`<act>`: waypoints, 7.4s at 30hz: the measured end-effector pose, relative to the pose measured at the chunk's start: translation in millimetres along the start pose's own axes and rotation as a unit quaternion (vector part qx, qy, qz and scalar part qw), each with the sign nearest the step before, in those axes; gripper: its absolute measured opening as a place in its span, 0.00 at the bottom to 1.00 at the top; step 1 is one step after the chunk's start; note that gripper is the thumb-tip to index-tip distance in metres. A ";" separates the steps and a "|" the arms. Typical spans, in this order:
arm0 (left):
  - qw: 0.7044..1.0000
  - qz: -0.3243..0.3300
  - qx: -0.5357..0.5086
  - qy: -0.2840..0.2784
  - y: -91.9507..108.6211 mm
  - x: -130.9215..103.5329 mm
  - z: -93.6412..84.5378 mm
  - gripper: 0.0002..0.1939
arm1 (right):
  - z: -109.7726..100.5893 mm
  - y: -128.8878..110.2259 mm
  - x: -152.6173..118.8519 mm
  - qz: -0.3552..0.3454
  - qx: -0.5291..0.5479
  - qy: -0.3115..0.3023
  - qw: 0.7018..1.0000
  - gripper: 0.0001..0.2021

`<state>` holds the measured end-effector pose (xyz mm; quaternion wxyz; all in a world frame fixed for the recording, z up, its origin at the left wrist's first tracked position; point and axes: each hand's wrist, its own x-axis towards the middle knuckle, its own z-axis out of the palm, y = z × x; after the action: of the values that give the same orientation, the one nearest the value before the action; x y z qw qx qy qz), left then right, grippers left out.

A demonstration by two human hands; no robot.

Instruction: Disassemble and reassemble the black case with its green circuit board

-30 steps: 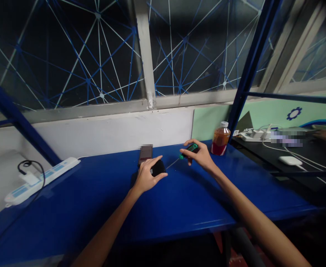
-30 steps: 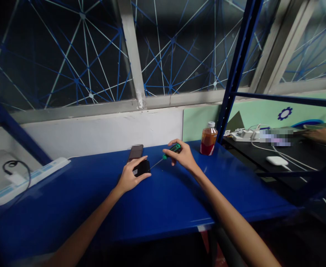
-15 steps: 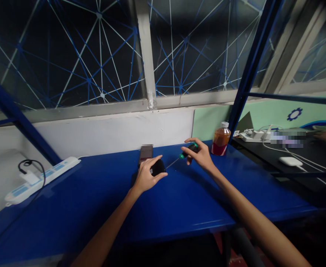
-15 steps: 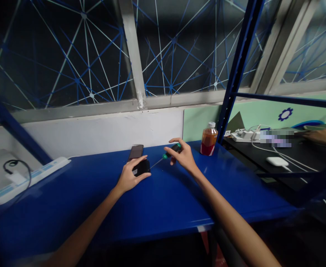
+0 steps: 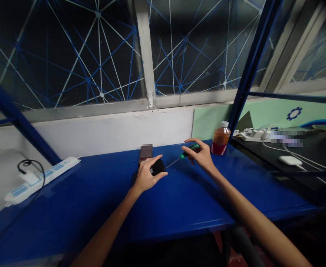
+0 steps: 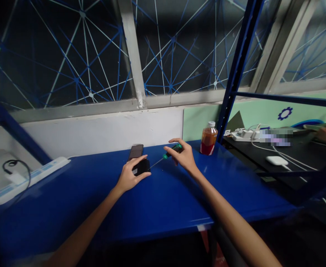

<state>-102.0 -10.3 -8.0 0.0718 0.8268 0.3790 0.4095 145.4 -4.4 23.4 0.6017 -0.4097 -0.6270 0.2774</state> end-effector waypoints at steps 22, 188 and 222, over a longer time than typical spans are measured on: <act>1.000 -0.013 -0.010 -0.014 -1.1 -0.2 1.3 0.29 | 4.6 6.6 -0.8 -0.046 0.111 -0.025 0.992 0.13; 1.000 0.010 0.016 0.004 4.2 1.5 -6.1 0.26 | 9.7 -0.7 -4.8 -0.004 0.039 0.019 0.999 0.21; 0.999 0.029 0.024 -0.018 5.8 -0.3 -3.7 0.25 | 1.3 1.9 -0.9 -0.006 0.042 -0.016 0.999 0.18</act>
<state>-101.4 -15.3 -3.3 0.0471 0.8458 0.3635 0.3876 144.4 -4.0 21.2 0.6097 -0.3763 -0.6268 0.3063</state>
